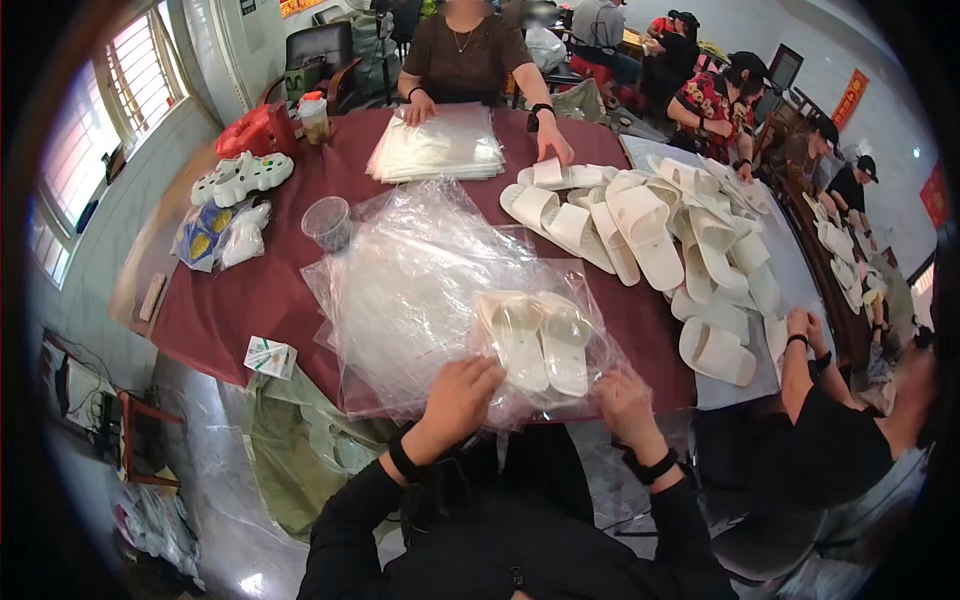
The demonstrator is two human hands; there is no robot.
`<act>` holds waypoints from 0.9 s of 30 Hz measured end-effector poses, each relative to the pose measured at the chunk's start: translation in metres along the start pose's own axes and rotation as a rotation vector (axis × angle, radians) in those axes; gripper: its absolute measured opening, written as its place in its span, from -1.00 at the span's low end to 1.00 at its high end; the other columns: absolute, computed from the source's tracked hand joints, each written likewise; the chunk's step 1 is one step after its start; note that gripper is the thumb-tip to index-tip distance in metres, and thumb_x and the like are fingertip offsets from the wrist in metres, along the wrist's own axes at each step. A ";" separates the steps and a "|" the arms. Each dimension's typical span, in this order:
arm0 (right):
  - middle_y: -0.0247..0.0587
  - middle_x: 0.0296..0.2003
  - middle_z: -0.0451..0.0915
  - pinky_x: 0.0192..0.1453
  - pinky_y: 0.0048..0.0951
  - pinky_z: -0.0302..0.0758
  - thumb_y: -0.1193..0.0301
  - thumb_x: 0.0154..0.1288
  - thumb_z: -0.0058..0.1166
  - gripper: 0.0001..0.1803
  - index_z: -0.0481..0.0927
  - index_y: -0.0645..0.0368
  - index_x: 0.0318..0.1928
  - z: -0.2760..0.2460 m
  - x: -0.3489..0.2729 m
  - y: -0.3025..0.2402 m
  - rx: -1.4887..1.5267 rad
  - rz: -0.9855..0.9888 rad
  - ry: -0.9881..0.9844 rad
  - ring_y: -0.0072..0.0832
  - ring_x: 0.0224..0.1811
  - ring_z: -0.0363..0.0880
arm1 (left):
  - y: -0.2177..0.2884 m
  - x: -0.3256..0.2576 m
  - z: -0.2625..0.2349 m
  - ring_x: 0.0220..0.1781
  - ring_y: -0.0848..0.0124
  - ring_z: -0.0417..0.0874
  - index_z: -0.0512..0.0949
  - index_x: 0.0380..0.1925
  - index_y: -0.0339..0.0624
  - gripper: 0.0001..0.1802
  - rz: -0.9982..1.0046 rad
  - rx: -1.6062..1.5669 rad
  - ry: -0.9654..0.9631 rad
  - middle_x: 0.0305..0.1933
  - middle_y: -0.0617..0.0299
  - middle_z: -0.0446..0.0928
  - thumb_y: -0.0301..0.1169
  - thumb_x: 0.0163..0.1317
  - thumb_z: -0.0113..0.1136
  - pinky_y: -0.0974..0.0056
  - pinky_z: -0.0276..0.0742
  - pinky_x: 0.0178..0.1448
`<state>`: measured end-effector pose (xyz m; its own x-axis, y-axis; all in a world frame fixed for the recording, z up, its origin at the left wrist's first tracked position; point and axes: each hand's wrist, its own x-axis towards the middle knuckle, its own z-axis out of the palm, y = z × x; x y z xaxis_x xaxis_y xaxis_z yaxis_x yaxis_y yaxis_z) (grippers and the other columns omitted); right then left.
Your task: Packaging pairs of white slippers into clear plastic bags.
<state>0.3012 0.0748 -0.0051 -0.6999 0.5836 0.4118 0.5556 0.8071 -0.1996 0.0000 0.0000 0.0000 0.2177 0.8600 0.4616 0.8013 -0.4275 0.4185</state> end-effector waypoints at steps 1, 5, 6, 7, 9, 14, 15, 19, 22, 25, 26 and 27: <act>-0.15 -0.32 0.59 0.21 -0.09 0.41 0.49 -0.09 0.21 -0.81 0.59 0.08 -0.36 -0.011 0.015 -0.001 -0.008 -0.049 0.095 -0.17 -0.12 0.57 | 0.002 0.013 -0.015 0.01 0.14 0.55 0.54 0.04 -0.06 -0.49 -0.007 -0.024 0.115 -0.02 0.05 0.56 -0.61 0.00 0.15 0.16 0.42 0.15; -0.11 -0.27 0.58 0.11 -0.13 0.45 0.57 -0.05 0.18 -0.85 0.56 0.22 -0.37 -0.056 0.079 -0.008 -0.064 -0.136 0.429 -0.13 -0.14 0.56 | 0.000 0.064 -0.053 -0.11 0.19 0.61 0.56 -0.01 -0.20 -0.64 0.007 -0.056 0.448 -0.05 0.09 0.58 -0.56 0.16 0.11 0.25 0.46 0.02; -0.11 -0.27 0.58 0.11 -0.13 0.45 0.57 -0.05 0.18 -0.85 0.56 0.22 -0.37 -0.057 0.092 -0.011 -0.054 -0.142 0.426 -0.13 -0.14 0.56 | 0.000 0.071 -0.060 -0.11 0.19 0.61 0.56 -0.01 -0.20 -0.64 -0.002 -0.048 0.449 -0.05 0.09 0.58 -0.56 0.16 0.11 0.25 0.46 0.02; -0.11 -0.27 0.57 0.07 -0.14 0.46 0.59 -0.02 0.18 -0.86 0.58 0.23 -0.36 -0.060 0.104 -0.015 -0.031 -0.090 0.567 -0.13 -0.14 0.56 | 0.001 0.082 -0.064 -0.11 0.30 0.60 0.57 -0.03 -0.23 -0.70 -0.100 -0.327 0.490 -0.07 0.12 0.60 -0.52 0.23 0.09 0.31 0.45 0.00; -0.11 -0.26 0.57 0.04 -0.15 0.47 0.60 0.02 0.18 -0.87 0.59 0.24 -0.35 -0.056 0.119 -0.025 0.003 -0.045 0.706 -0.13 -0.13 0.56 | 0.004 0.098 -0.076 -0.11 0.40 0.59 0.59 -0.05 -0.25 -0.75 -0.204 -0.599 0.531 -0.09 0.16 0.62 -0.48 0.30 0.07 0.37 0.44 -0.01; -0.07 -0.19 0.57 0.15 -0.17 0.41 0.59 0.11 0.15 -0.84 0.60 0.28 -0.24 -0.033 0.132 -0.068 0.114 0.033 0.837 -0.13 -0.09 0.54 | 0.020 0.105 -0.114 -0.05 0.52 0.55 0.58 -0.11 -0.39 -0.72 -0.314 -0.874 0.574 -0.11 0.14 0.63 -0.41 0.40 -0.03 0.43 0.39 0.06; -0.04 -0.13 0.56 0.20 -0.15 0.37 0.57 0.15 0.14 -0.81 0.59 0.31 -0.19 -0.026 0.127 -0.079 0.131 -0.025 0.841 -0.12 -0.08 0.53 | 0.021 0.100 -0.125 -0.10 0.58 0.53 0.60 -0.12 -0.37 -0.73 -0.300 -0.897 0.701 -0.16 0.19 0.64 -0.40 0.39 0.00 0.47 0.37 0.02; 0.04 0.11 0.38 0.30 -0.02 0.24 0.47 0.12 0.21 -0.55 0.44 0.28 0.04 0.020 0.096 -0.103 0.158 -0.300 0.837 -0.02 0.17 0.33 | 0.011 0.070 -0.161 -0.12 0.48 0.60 0.58 -0.23 -0.42 -0.75 -0.319 -0.737 0.809 -0.19 0.11 0.64 -0.45 0.39 -0.04 0.40 0.41 0.05; 0.02 0.21 0.30 0.33 0.01 0.17 0.42 0.10 0.24 -0.44 0.37 0.19 0.13 0.054 0.095 -0.116 0.331 -0.283 0.663 -0.02 0.28 0.21 | 0.001 0.035 -0.196 -0.17 0.46 0.58 0.54 -0.28 -0.39 -0.77 -0.334 -0.585 0.965 -0.26 0.12 0.62 -0.46 0.40 -0.06 0.36 0.44 0.03; -0.04 0.30 0.21 0.35 0.03 0.11 0.34 0.16 0.20 -0.36 0.30 0.13 0.24 0.081 0.103 -0.117 0.473 -0.139 0.170 -0.02 0.36 0.10 | -0.001 0.000 -0.232 -0.18 0.41 0.59 0.50 -0.32 -0.37 -0.75 -0.284 -0.538 1.080 -0.24 0.10 0.61 -0.43 0.43 -0.12 0.34 0.45 0.01; -0.06 0.34 0.17 0.36 0.04 0.08 0.31 0.18 0.18 -0.33 0.26 0.13 0.28 0.091 0.104 -0.116 0.443 -0.129 0.109 -0.01 0.38 0.07 | 0.001 -0.010 -0.240 -0.19 0.37 0.61 0.47 -0.27 -0.37 -0.74 -0.308 -0.559 1.090 -0.23 0.08 0.60 -0.41 0.45 -0.17 0.33 0.47 0.00; -0.08 0.37 0.13 0.37 0.05 0.05 0.29 0.20 0.16 -0.31 0.23 0.13 0.32 0.100 0.107 -0.115 0.413 -0.126 0.053 0.00 0.40 0.05 | 0.006 -0.020 -0.248 -0.19 0.37 0.61 0.47 -0.27 -0.37 -0.74 -0.327 -0.530 1.104 -0.23 0.08 0.60 -0.41 0.45 -0.17 0.33 0.47 0.00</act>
<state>0.1180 0.0529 -0.0267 -0.7204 0.4819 0.4988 0.2339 0.8459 -0.4794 -0.1377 -0.0892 0.1878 -0.7316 0.3657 0.5754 0.3534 -0.5183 0.7788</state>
